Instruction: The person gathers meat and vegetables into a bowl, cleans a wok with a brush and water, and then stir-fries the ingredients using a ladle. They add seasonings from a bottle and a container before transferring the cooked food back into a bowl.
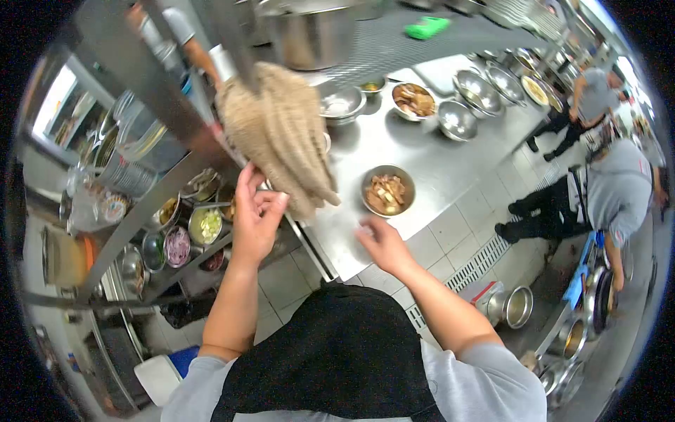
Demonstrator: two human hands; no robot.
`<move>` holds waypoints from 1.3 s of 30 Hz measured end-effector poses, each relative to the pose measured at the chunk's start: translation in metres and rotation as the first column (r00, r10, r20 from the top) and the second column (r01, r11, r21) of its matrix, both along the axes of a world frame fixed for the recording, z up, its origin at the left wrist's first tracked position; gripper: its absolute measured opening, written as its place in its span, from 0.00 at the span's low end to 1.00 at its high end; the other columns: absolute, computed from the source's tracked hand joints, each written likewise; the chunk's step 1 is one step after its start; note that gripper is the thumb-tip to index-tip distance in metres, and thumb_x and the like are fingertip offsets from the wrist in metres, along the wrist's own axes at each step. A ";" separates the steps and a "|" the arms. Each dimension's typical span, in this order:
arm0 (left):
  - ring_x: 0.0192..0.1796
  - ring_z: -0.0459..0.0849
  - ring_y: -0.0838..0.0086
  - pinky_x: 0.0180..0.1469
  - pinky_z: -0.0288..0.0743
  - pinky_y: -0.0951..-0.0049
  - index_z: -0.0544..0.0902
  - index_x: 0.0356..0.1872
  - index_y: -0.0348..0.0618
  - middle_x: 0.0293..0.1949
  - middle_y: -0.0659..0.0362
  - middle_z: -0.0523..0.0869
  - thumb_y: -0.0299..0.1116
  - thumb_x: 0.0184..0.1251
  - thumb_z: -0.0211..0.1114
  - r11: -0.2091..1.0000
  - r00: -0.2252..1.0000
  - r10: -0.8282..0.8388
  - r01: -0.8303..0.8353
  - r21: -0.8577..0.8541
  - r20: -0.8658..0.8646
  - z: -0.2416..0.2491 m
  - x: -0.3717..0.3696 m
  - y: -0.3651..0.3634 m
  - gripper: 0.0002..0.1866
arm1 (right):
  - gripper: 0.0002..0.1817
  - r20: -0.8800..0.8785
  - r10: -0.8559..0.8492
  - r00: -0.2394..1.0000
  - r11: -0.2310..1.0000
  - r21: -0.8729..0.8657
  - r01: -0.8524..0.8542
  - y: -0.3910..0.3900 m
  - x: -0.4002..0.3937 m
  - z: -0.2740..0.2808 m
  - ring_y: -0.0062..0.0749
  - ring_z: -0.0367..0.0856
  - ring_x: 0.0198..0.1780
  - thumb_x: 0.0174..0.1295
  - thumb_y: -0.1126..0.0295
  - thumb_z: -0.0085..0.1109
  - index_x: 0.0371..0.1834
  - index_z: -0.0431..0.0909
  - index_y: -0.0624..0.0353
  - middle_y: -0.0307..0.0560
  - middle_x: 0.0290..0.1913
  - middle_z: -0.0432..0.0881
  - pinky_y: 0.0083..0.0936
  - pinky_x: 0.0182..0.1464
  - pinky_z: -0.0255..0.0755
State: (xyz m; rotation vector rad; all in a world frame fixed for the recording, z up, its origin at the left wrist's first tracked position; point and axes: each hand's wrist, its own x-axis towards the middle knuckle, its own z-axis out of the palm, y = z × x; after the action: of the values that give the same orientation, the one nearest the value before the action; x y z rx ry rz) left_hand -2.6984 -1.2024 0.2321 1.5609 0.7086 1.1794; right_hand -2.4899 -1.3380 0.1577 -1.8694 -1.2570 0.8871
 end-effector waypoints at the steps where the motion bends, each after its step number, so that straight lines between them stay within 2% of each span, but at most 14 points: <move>1: 0.41 0.79 0.76 0.41 0.73 0.78 0.64 0.63 0.31 0.51 0.50 0.78 0.30 0.68 0.60 1.000 0.999 -0.007 0.007 -0.013 0.047 -0.007 0.010 0.001 0.26 | 0.25 0.035 -0.015 0.999 0.933 0.361 0.001 0.019 -0.011 0.006 0.44 0.78 0.54 0.60 0.62 0.63 0.57 0.71 0.65 0.57 0.51 0.79 0.34 0.57 0.71; 4: 0.44 0.77 0.72 0.47 0.71 0.73 0.72 0.52 0.30 0.48 0.51 0.78 0.32 0.70 0.58 0.990 0.994 -0.104 0.101 -0.099 -0.021 -0.008 0.019 -0.009 0.16 | 0.27 0.007 0.185 0.983 0.773 0.617 -0.150 0.070 -0.039 0.058 0.55 0.74 0.57 0.62 0.64 0.58 0.62 0.65 0.63 0.64 0.52 0.77 0.40 0.60 0.66; 7: 0.59 0.71 0.66 0.63 0.61 0.68 0.72 0.56 0.32 0.57 0.52 0.73 0.33 0.72 0.56 0.898 0.889 0.284 -0.115 0.426 -0.358 -0.014 0.007 -0.017 0.17 | 0.15 -0.251 0.238 0.938 0.821 0.569 -0.056 0.089 -0.075 0.038 0.64 0.76 0.48 0.65 0.66 0.50 0.50 0.67 0.64 0.68 0.43 0.78 0.47 0.48 0.70; 17: 0.64 0.68 0.65 0.65 0.64 0.65 0.53 0.70 0.39 0.65 0.51 0.65 0.39 0.77 0.47 0.967 0.967 0.209 -0.181 -0.180 0.147 -0.001 0.032 -0.080 0.27 | 0.13 0.080 0.243 0.967 0.950 0.180 -0.253 -0.043 -0.090 0.016 0.62 0.79 0.36 0.67 0.61 0.47 0.36 0.70 0.61 0.63 0.32 0.79 0.49 0.37 0.73; 22: 0.57 0.74 0.59 0.60 0.65 0.63 0.65 0.61 0.32 0.56 0.44 0.74 0.39 0.78 0.45 0.936 0.939 0.340 -0.333 0.116 -0.057 -0.009 -0.004 -0.057 0.21 | 0.15 0.137 0.908 0.395 0.415 -0.182 -0.891 -0.156 -0.068 -0.170 0.49 0.82 0.43 0.61 0.67 0.48 0.43 0.78 0.68 0.59 0.38 0.83 0.43 0.44 0.74; 25: 0.56 0.74 0.50 0.59 0.65 0.61 0.66 0.59 0.30 0.55 0.39 0.75 0.38 0.78 0.44 0.831 0.812 0.516 -0.399 0.387 -0.272 -0.032 -0.020 -0.026 0.20 | 0.17 -0.051 0.267 0.962 0.796 -0.551 -0.250 -0.236 -0.005 -0.083 0.50 0.82 0.42 0.60 0.63 0.49 0.47 0.79 0.59 0.57 0.40 0.83 0.42 0.43 0.74; 29: 0.52 0.78 0.47 0.54 0.68 0.55 0.74 0.48 0.31 0.48 0.37 0.80 0.50 0.71 0.52 0.838 0.721 0.521 -0.328 0.437 -0.457 -0.031 0.012 0.003 0.26 | 0.14 0.109 -0.362 0.926 0.783 -0.502 0.366 -0.409 0.058 -0.145 0.35 0.84 0.35 0.61 0.59 0.54 0.41 0.77 0.58 0.50 0.33 0.84 0.36 0.38 0.76; 30: 0.51 0.79 0.51 0.55 0.70 0.58 0.76 0.49 0.32 0.49 0.41 0.80 0.45 0.73 0.49 0.905 0.669 0.421 -0.260 0.337 -0.612 -0.011 0.025 -0.012 0.22 | 0.14 0.127 -0.456 0.881 0.730 -0.514 0.451 -0.440 0.058 -0.151 0.35 0.84 0.35 0.61 0.59 0.54 0.41 0.77 0.58 0.50 0.33 0.84 0.36 0.38 0.76; 32: 0.51 0.81 0.56 0.53 0.74 0.60 0.77 0.52 0.40 0.51 0.49 0.81 0.37 0.76 0.43 0.598 0.253 0.714 0.267 0.756 -0.654 -0.096 -0.007 0.117 0.17 | 0.15 -0.161 -0.736 0.658 0.595 -0.618 0.514 -0.496 0.042 -0.168 0.32 0.83 0.32 0.64 0.57 0.53 0.42 0.76 0.57 0.47 0.31 0.82 0.35 0.37 0.78; 34: 0.54 0.78 0.53 0.57 0.71 0.56 0.77 0.52 0.39 0.52 0.46 0.80 0.39 0.74 0.44 0.794 0.084 0.562 0.223 0.566 -0.823 -0.002 0.034 0.030 0.19 | 0.17 -0.295 -0.908 0.298 0.419 -0.610 0.673 -0.533 0.004 -0.179 0.35 0.82 0.34 0.64 0.55 0.52 0.44 0.75 0.57 0.49 0.34 0.82 0.36 0.38 0.78; 35: 0.45 0.82 0.59 0.50 0.76 0.59 0.80 0.42 0.42 0.43 0.49 0.83 0.38 0.67 0.53 0.430 0.165 0.736 0.635 0.641 -0.657 -0.034 0.011 0.117 0.13 | 0.20 -0.435 -0.900 0.039 0.321 -0.598 0.734 -0.546 -0.013 -0.184 0.37 0.82 0.35 0.65 0.52 0.51 0.47 0.74 0.58 0.50 0.36 0.81 0.37 0.39 0.79; 36: 0.44 0.82 0.65 0.49 0.75 0.63 0.79 0.43 0.39 0.44 0.51 0.83 0.42 0.67 0.56 0.282 0.551 0.569 0.567 0.774 -0.611 -0.079 -0.004 0.230 0.16 | 0.20 -0.432 -0.902 -0.029 0.261 -0.595 0.760 -0.562 -0.030 -0.194 0.37 0.82 0.35 0.65 0.52 0.51 0.47 0.74 0.58 0.50 0.36 0.81 0.37 0.39 0.79; 38: 0.42 0.82 0.66 0.47 0.75 0.64 0.79 0.41 0.38 0.41 0.51 0.83 0.42 0.67 0.57 0.323 0.576 0.498 0.570 0.755 -0.648 -0.060 0.075 0.197 0.16 | 0.27 -0.543 -0.625 -0.561 -0.117 -0.645 0.755 -0.580 -0.066 -0.223 0.42 0.81 0.38 0.65 0.44 0.48 0.51 0.70 0.59 0.56 0.42 0.79 0.39 0.42 0.79; 39: 0.40 0.81 0.67 0.45 0.75 0.65 0.80 0.39 0.37 0.38 0.51 0.83 0.43 0.67 0.58 0.391 0.561 0.465 0.563 0.728 -0.684 -0.054 0.097 0.203 0.16 | 0.27 -0.550 -0.602 -0.579 -0.136 -0.644 0.753 -0.584 -0.077 -0.220 0.42 0.81 0.38 0.65 0.44 0.48 0.51 0.70 0.59 0.56 0.42 0.79 0.39 0.42 0.79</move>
State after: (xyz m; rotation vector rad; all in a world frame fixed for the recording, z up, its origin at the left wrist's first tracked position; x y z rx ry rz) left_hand -2.6016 -0.9992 0.1784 3.3016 0.5034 0.6143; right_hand -2.5669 -1.9222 -0.0625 -1.1101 1.0296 0.4387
